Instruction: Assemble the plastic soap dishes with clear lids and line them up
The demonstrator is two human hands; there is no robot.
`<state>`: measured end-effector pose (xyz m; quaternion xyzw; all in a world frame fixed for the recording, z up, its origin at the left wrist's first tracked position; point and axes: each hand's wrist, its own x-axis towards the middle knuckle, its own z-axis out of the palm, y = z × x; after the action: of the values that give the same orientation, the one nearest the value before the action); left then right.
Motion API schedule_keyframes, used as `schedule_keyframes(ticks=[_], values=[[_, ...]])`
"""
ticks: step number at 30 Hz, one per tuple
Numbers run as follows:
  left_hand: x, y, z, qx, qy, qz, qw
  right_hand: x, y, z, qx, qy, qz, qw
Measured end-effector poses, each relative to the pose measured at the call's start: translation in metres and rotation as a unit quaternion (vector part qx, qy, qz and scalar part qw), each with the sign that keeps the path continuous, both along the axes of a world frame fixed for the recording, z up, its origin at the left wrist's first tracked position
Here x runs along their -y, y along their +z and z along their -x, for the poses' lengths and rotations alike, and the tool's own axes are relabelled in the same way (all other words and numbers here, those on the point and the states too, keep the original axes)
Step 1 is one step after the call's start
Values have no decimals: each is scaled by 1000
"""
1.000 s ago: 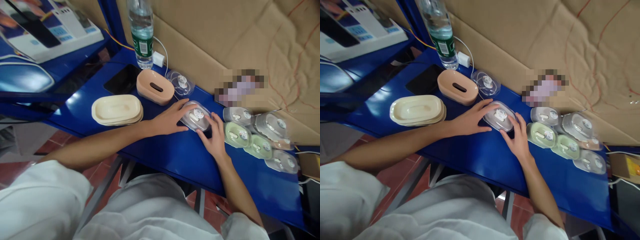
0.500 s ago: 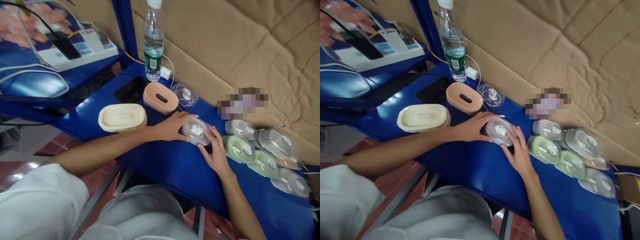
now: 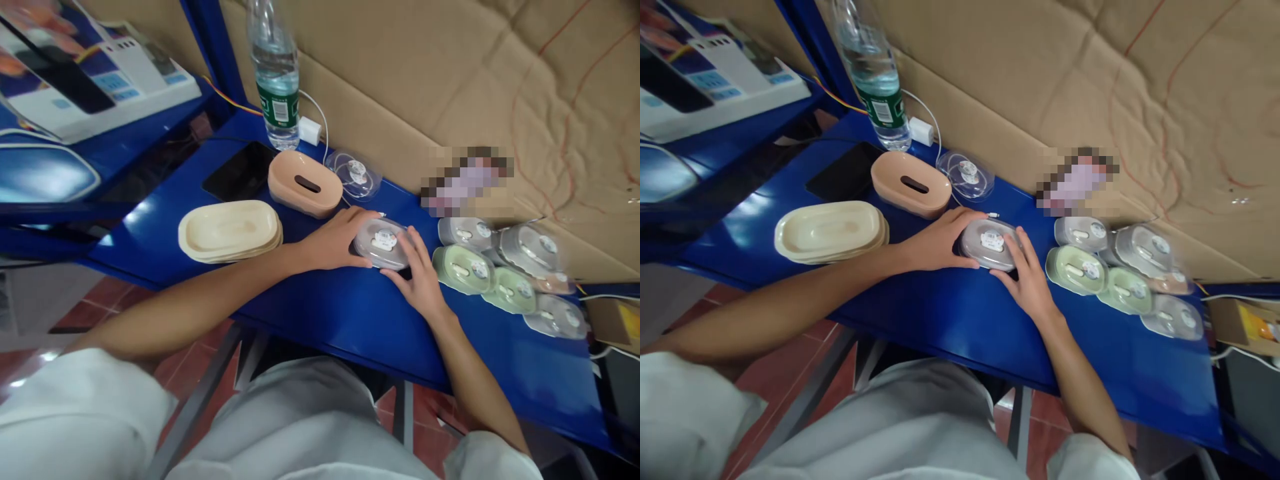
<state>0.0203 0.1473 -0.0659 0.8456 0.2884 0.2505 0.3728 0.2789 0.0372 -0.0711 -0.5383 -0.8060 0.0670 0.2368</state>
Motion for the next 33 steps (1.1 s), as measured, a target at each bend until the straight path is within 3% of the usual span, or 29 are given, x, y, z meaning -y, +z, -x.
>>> schedule_keyframes(ticks=[4, 7, 11, 14, 18, 21, 26, 30, 33], values=[[2, 3, 0, 42, -22, -22, 999, 2, 9, -1, 27, -7, -49, 998], [6, 5, -2, 101, -27, -33, 994, 1, 26, -12, 54, -35, -95, 993], [12, 9, 0, 39, -32, -24, 998, -2, 58, -52, 77, -139, -148, 976], [15, 9, 1, -13, -44, -58, 997, 0, 75, -95, 86, -186, -151, 967], [13, 4, 0, -20, -46, -99, 994, 6, 78, -145, 98, -199, -119, 968], [12, 3, -1, -27, -41, -112, 993, 7, 69, -163, 98, -207, -92, 969], [12, 6, 0, -50, -35, -148, 987, 9, 56, -139, 144, -234, -139, 951], [11, 5, 0, -96, -50, -205, 973, 14, 57, -101, 152, -222, -116, 956], [12, 10, -3, -121, -64, -236, 962, 13, 57, -87, 157, -229, -108, 955]])
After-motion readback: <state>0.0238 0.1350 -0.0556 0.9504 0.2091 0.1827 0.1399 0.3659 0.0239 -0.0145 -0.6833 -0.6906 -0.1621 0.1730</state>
